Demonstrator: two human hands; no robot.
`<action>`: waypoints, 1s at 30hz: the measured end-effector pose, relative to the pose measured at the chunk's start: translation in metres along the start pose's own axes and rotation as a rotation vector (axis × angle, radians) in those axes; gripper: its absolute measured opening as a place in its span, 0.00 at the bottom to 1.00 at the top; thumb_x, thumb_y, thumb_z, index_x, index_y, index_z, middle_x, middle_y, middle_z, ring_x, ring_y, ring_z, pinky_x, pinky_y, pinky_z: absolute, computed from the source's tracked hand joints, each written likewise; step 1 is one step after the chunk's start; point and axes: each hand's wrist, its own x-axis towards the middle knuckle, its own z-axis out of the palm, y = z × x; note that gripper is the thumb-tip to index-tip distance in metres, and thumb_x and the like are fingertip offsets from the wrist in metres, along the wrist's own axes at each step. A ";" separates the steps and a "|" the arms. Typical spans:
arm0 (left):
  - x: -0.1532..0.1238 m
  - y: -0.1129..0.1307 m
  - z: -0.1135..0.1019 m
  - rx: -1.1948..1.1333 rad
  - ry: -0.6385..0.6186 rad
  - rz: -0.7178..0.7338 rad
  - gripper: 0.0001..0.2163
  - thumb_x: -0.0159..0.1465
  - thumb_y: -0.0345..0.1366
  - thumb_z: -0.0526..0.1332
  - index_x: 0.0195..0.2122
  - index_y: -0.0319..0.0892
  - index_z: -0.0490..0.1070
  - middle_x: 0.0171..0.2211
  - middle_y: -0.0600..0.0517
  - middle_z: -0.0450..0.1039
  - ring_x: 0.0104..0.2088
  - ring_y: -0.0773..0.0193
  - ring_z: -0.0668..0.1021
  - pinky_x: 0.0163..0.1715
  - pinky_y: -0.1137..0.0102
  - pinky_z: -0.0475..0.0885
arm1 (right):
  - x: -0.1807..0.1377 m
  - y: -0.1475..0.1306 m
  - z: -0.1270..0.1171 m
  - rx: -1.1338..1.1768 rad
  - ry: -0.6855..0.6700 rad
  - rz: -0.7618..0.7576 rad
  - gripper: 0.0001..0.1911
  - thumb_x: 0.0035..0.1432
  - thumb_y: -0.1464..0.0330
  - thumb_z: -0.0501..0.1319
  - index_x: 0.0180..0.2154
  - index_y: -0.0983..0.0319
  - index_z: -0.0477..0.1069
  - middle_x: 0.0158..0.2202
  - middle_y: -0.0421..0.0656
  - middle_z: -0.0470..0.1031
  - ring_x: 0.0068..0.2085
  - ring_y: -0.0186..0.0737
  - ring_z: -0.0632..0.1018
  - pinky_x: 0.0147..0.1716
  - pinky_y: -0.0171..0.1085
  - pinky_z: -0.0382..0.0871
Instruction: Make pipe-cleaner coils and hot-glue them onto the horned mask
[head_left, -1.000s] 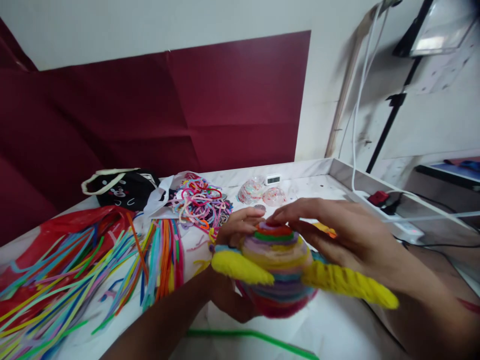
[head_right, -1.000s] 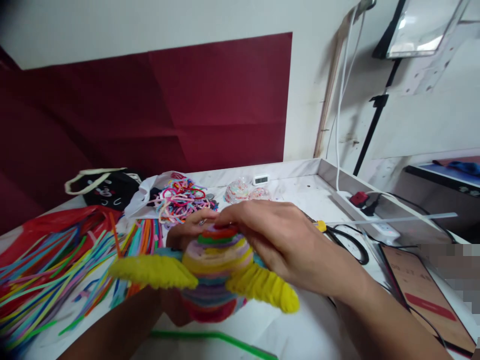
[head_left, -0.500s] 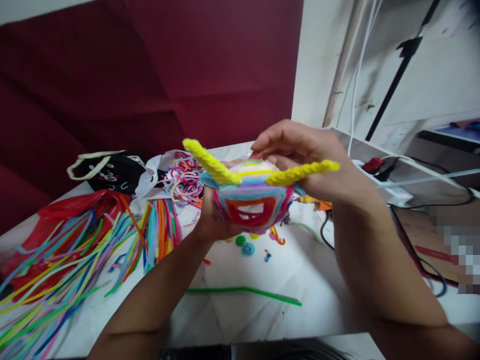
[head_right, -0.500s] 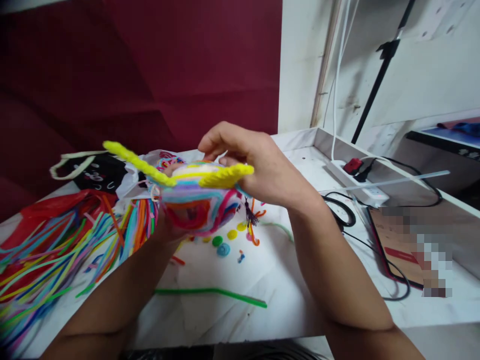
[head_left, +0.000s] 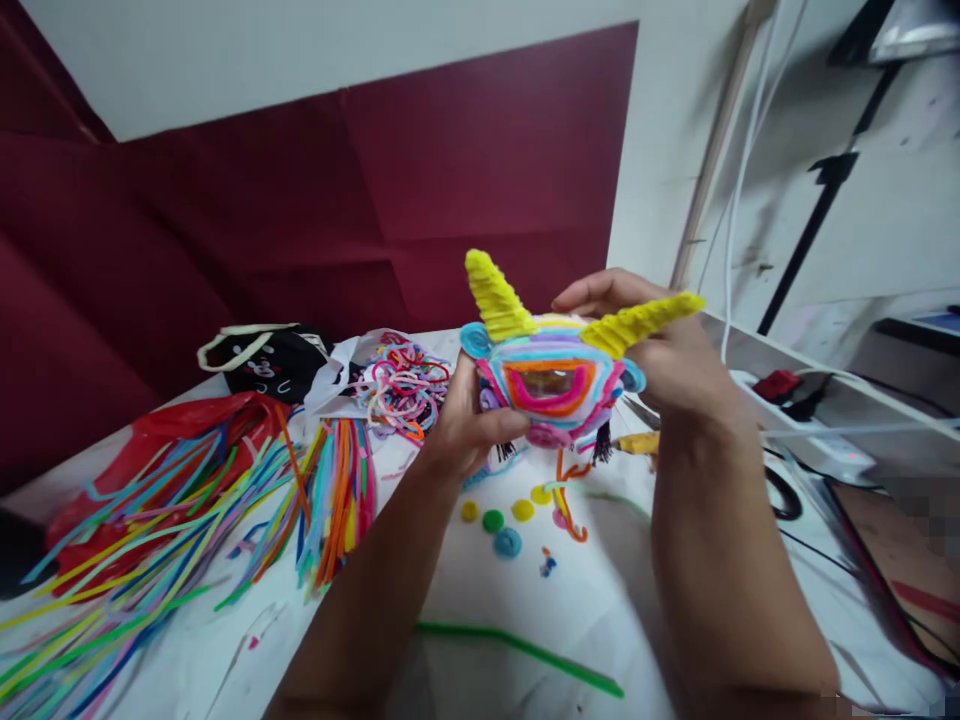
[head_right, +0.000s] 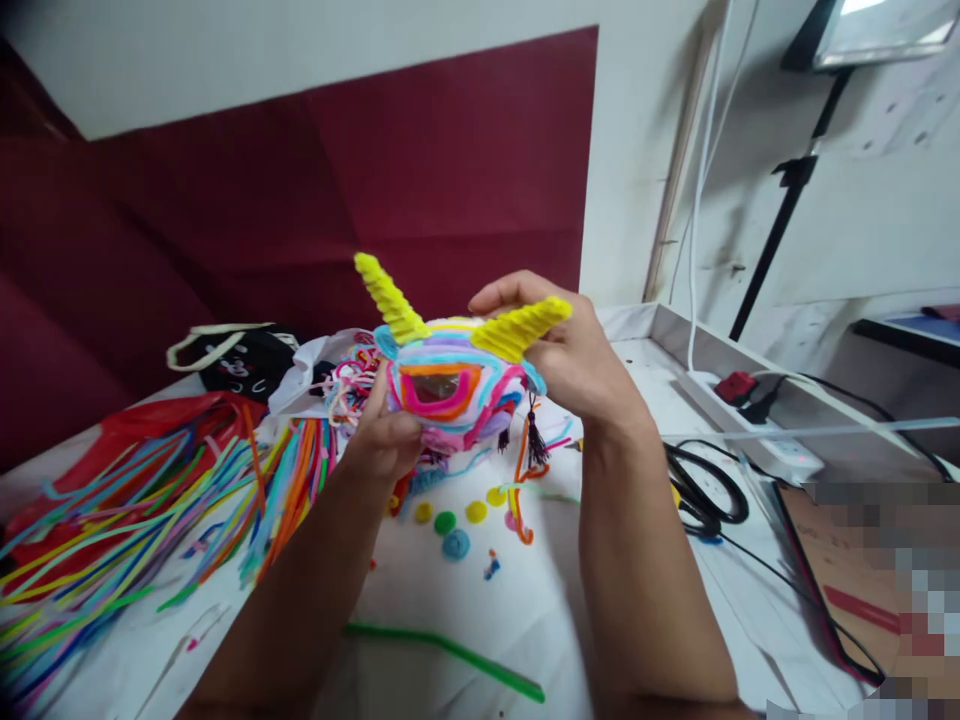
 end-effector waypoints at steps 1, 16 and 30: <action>0.001 -0.001 -0.001 -0.009 -0.005 0.001 0.35 0.50 0.35 0.71 0.59 0.48 0.60 0.49 0.48 0.75 0.52 0.49 0.76 0.51 0.57 0.73 | 0.001 0.003 0.000 0.009 0.001 0.002 0.11 0.54 0.68 0.68 0.41 0.60 0.74 0.39 0.43 0.78 0.38 0.41 0.79 0.34 0.37 0.75; 0.001 -0.007 -0.003 -0.035 0.031 -0.042 0.38 0.48 0.37 0.71 0.59 0.47 0.57 0.50 0.46 0.74 0.52 0.47 0.77 0.51 0.57 0.73 | 0.004 0.010 -0.002 0.053 -0.062 0.078 0.10 0.57 0.68 0.66 0.42 0.59 0.73 0.37 0.42 0.78 0.36 0.38 0.78 0.31 0.34 0.72; -0.010 0.002 0.001 -0.032 0.008 -0.019 0.40 0.46 0.36 0.73 0.59 0.49 0.56 0.51 0.44 0.73 0.53 0.45 0.76 0.50 0.57 0.73 | -0.002 -0.004 0.002 -0.027 -0.077 0.050 0.09 0.63 0.63 0.61 0.43 0.59 0.73 0.41 0.44 0.77 0.39 0.38 0.78 0.34 0.34 0.71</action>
